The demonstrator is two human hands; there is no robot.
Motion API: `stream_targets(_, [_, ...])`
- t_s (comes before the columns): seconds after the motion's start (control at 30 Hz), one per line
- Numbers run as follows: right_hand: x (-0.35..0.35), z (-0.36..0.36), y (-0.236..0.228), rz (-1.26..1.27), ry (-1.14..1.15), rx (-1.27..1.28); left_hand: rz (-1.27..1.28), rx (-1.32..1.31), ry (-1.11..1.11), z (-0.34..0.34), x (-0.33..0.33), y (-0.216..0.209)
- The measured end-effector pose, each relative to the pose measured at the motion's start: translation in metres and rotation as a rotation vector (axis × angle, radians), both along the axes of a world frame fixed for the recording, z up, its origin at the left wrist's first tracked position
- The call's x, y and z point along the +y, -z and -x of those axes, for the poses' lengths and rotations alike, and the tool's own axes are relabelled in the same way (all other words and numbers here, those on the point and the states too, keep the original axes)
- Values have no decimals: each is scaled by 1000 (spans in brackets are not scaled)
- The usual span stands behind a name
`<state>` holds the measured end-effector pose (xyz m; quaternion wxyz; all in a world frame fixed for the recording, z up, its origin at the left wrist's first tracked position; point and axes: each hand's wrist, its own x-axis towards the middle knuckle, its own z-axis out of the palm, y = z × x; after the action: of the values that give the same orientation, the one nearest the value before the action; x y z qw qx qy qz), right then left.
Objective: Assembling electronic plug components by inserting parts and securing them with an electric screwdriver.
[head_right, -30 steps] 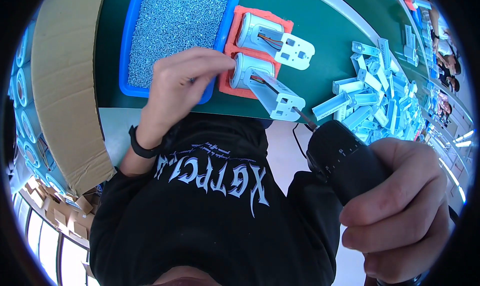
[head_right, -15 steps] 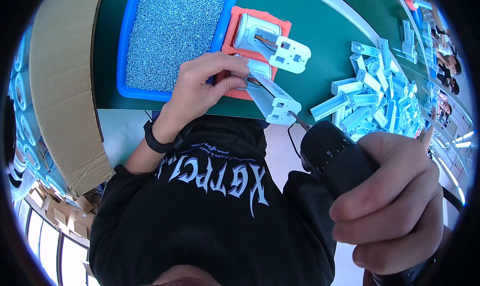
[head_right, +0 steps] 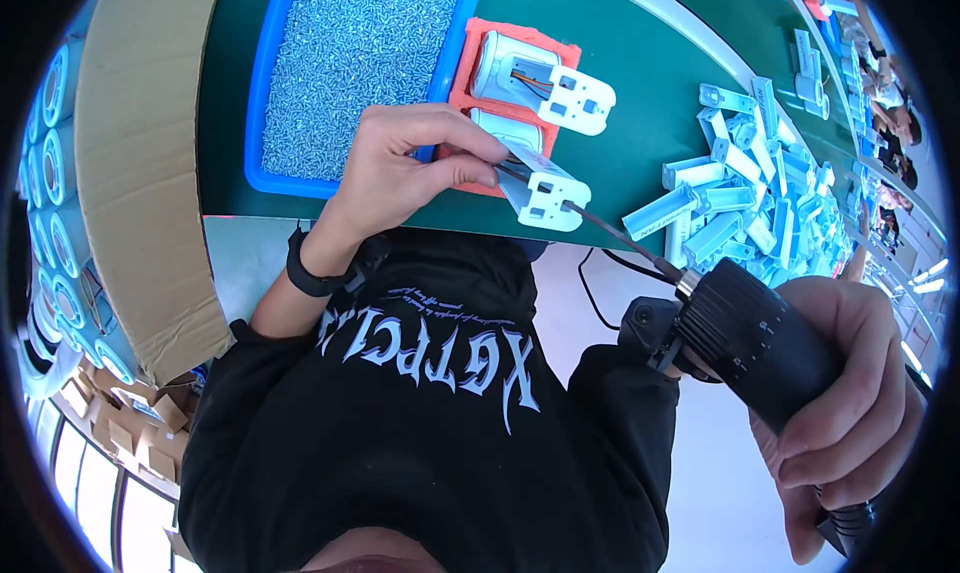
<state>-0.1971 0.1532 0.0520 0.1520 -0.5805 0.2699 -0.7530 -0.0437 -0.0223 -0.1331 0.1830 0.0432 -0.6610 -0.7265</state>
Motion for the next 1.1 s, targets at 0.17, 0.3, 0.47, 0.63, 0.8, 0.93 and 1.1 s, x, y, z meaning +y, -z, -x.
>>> stream_targets(0.17, [4,5,2,-22,-38,-6,24,8,43,-2,-5,-2])
stream_targets(0.3, [6,2,-1,-44,-28,5,43,18,121,0,-6,1])
stream_targets(0.47, [-6,-5,2,-34,40,-22,211,99,91,1,-6,-3])
stream_targets(0.63, [-7,-4,2,-118,57,38,412,280,-111,-2,-1,-5])
stream_targets(0.8, [-16,-18,12,-130,104,128,623,-148,-250,-23,-26,-17])
stream_targets(0.93, [-22,-17,18,-102,34,199,806,-422,-82,-37,-38,-2])
stream_targets(1.1, [-18,-14,21,-141,0,188,851,-439,-37,-36,-36,6])
